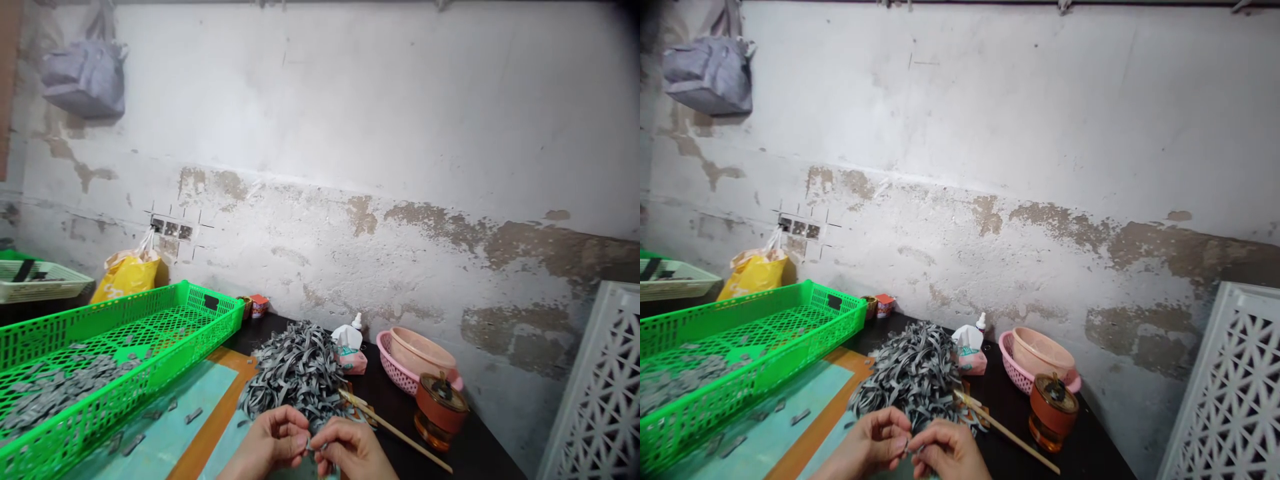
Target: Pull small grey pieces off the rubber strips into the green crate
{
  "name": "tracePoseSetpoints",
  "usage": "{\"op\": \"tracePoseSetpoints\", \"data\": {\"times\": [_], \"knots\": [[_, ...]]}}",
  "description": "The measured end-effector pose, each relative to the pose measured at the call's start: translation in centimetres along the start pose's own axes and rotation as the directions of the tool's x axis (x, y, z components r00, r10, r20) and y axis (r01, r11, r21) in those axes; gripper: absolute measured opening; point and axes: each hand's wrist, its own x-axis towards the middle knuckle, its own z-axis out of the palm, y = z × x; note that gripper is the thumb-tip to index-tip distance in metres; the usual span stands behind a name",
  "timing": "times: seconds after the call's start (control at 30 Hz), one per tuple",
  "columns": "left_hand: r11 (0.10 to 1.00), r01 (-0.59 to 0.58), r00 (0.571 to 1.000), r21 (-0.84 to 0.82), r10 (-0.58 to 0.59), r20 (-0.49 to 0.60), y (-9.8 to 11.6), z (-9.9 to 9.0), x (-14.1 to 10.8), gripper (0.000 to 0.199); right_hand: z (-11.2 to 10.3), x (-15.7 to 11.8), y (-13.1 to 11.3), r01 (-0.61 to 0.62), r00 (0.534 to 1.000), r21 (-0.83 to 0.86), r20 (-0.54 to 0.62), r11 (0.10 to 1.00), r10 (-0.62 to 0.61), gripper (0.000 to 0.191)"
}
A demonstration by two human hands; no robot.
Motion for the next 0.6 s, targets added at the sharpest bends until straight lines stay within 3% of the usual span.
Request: {"op": "tracePoseSetpoints", "data": {"times": [0.13,0.33,0.6], "knots": [[1.0,-0.002,1.0,-0.021,0.003,0.026,-0.3,-0.1,0.1,0.033,-0.2,0.2,0.5,-0.059,0.996,-0.03,0.069,0.998,0.061,0.022],[0.999,-0.021,0.999,-0.024,0.022,0.037,0.0,0.2,-0.2,0.034,-0.2,0.7,1.9,-0.244,0.967,0.059,-0.053,0.968,0.247,0.035],[0.998,-0.06,0.993,-0.027,0.062,0.1,-0.4,0.0,0.1,0.031,-0.1,0.8,2.0,-0.286,0.953,0.098,-0.073,0.953,0.293,0.043]]}}
